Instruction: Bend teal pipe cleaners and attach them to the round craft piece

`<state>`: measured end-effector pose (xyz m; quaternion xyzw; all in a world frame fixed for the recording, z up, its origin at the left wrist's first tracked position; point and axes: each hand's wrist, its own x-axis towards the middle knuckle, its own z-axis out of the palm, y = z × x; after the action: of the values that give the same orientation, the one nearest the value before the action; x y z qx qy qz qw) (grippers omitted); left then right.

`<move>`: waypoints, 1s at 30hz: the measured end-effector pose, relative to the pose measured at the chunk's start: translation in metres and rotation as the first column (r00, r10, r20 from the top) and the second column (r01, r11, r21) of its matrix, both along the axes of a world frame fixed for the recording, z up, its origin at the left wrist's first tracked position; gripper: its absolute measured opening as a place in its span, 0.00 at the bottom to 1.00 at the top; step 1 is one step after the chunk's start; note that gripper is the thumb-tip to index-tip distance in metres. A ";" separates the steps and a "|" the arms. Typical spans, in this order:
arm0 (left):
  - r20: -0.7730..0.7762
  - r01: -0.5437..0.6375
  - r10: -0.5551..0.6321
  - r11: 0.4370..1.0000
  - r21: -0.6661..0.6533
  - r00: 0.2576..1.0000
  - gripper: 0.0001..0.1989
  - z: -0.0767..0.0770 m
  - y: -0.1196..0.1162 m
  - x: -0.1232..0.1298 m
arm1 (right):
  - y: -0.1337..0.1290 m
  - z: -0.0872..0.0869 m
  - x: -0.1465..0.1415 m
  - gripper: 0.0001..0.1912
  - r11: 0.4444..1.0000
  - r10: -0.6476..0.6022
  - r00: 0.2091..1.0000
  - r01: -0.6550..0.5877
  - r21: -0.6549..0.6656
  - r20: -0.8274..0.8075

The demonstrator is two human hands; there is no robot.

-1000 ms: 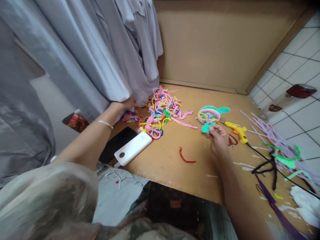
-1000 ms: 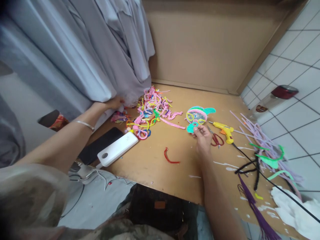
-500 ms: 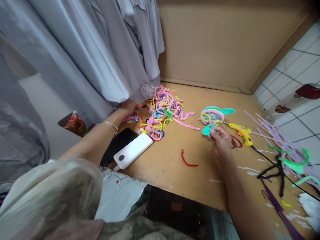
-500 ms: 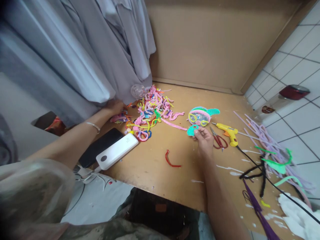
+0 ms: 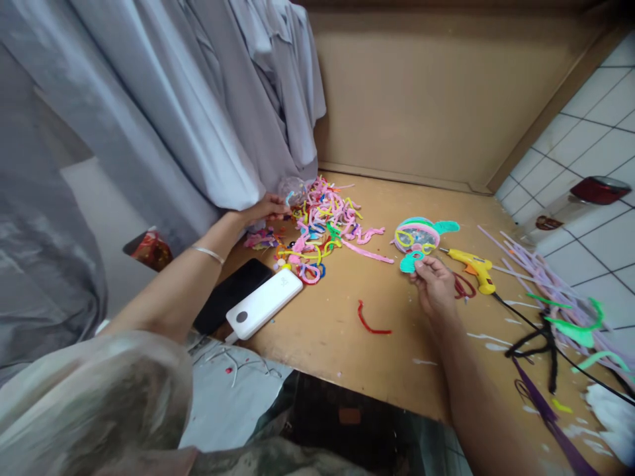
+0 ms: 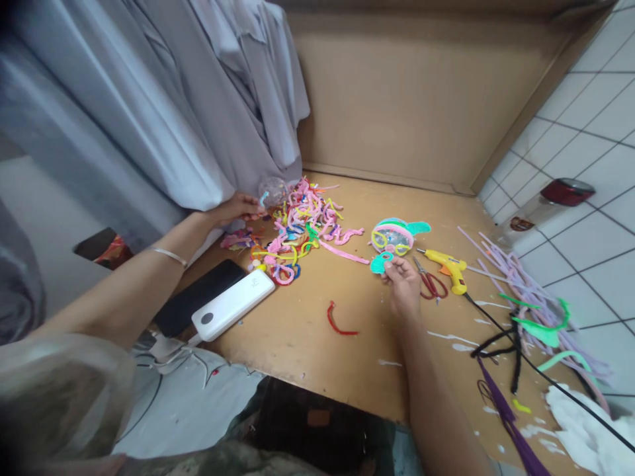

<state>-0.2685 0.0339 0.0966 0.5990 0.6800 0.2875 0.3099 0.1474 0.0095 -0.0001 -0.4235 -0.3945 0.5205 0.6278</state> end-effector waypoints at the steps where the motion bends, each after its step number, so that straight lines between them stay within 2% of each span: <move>1: 0.103 0.030 -0.029 1.000 -0.004 0.994 0.16 0.000 0.001 0.002 | 0.000 0.000 0.000 0.19 1.000 -0.002 1.000 0.002 -0.003 -0.008; 4: 0.342 0.091 -0.070 0.995 -0.046 0.937 0.20 -0.002 0.004 0.008 | 0.001 -0.001 0.001 0.20 1.000 0.010 0.999 -0.010 0.005 -0.033; 8: 0.442 0.172 -0.127 0.983 -0.062 0.888 0.23 -0.006 0.009 0.019 | 0.002 -0.001 0.004 0.20 0.998 0.053 0.997 -0.052 0.026 -0.050; 10: 0.407 0.178 -0.134 0.981 -0.072 0.903 0.21 -0.007 0.011 0.026 | 0.002 -0.001 0.005 0.20 0.997 0.071 0.995 -0.069 0.026 -0.064; 12: 0.282 0.111 -0.094 0.993 -0.043 0.955 0.18 -0.005 0.013 0.036 | 0.002 0.001 0.005 0.20 0.997 0.076 0.993 -0.074 0.019 -0.087; 14: 0.102 0.057 -0.066 0.994 0.091 0.993 0.14 -0.001 0.016 0.052 | 0.001 0.002 0.004 0.20 0.997 0.071 0.992 -0.070 0.009 -0.106; 16: -0.036 0.122 -0.116 0.958 0.261 0.993 0.11 0.005 0.020 0.078 | 0.000 0.004 0.003 0.19 0.997 0.073 0.992 -0.072 0.013 -0.106; 19: -0.046 0.299 -0.303 0.884 0.360 0.952 0.07 0.005 0.022 0.134 | 0.000 0.004 0.002 0.18 0.997 0.079 0.990 -0.077 0.017 -0.120; 22: 0.101 0.350 -0.416 0.853 0.388 0.904 0.07 -0.012 0.017 0.195 | 0.000 0.003 0.002 0.18 0.997 0.072 0.989 -0.071 0.017 -0.131; 25: 0.404 0.212 -0.370 0.899 0.384 0.837 0.09 -0.047 0.005 0.243 | 0.000 0.003 0.001 0.18 0.999 0.033 0.989 -0.030 0.021 -0.147; 27: 0.581 0.093 -0.293 0.932 0.349 0.759 0.12 -0.071 -0.004 0.263 | 0.000 0.003 -0.001 0.18 1.000 0.013 0.986 -0.010 0.021 -0.164; 30: 0.724 -0.006 -0.253 0.942 0.335 0.642 0.16 -0.098 -0.016 0.278 | -0.001 0.003 -0.005 0.18 1.000 0.003 0.985 0.000 0.020 -0.170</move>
<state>0.0093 0.0177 -0.0017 0.5097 0.3915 0.5909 0.4876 0.1423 0.0080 0.0030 -0.3710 -0.3450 0.5512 0.6630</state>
